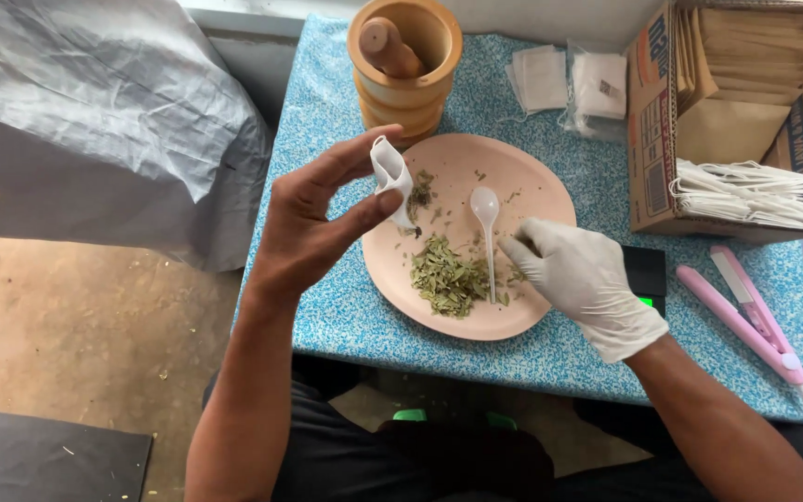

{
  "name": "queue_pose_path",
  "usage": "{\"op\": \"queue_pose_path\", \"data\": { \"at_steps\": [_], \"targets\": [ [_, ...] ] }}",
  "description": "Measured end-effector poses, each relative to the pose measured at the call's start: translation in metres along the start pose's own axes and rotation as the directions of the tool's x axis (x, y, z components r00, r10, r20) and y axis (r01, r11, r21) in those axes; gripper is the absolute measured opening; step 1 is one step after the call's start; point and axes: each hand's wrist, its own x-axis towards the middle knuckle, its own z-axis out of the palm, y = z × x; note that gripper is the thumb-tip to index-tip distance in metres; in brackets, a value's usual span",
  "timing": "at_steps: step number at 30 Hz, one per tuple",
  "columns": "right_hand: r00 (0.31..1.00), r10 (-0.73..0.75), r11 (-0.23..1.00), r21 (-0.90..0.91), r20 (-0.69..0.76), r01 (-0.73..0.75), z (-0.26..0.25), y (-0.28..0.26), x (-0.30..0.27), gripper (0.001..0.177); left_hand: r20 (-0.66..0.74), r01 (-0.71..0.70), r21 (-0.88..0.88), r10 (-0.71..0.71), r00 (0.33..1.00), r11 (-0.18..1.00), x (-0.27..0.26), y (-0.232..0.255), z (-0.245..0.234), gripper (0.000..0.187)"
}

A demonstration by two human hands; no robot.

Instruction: Packaging dried tea leaves into small sachets by scooping, weighing on a digital scale, and sealing with a heat sealer.

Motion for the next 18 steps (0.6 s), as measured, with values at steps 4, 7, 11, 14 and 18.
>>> {"op": "queue_pose_path", "data": {
  "at_steps": [4, 7, 11, 14, 18],
  "targets": [
    [0.998, 0.038, 0.984, -0.178, 0.057, -0.027, 0.005, -0.014, 0.008, 0.052, 0.037, -0.018, 0.223, 0.010, 0.999, 0.975, 0.000, 0.011, -0.002, 0.057],
    [0.997, -0.002, 0.973, -0.229, 0.073, 0.019, 0.013, -0.017, 0.018, 0.061, 0.060, -0.007, 0.246, -0.008, 0.998, 0.969, -0.001, 0.016, -0.002, 0.057],
    [0.996, 0.014, 0.951, -0.308, 0.085, 0.013, 0.018, -0.016, 0.025, 0.047, 0.111, -0.012, 0.350, -0.029, 0.993, 0.937, -0.004, 0.018, -0.004, 0.056],
    [0.996, 0.037, 0.929, -0.370, 0.075, -0.007, 0.024, -0.004, 0.034, 0.041, 0.132, -0.001, 0.374, -0.052, 0.990, 0.928, -0.006, 0.015, -0.007, 0.055],
    [0.999, -0.045, 0.904, -0.427, -0.028, 0.029, 0.016, 0.004, 0.032, 0.037, 0.162, 0.028, 0.423, -0.106, 0.981, 0.906, -0.009, 0.013, -0.014, 0.055]
  ]
}}
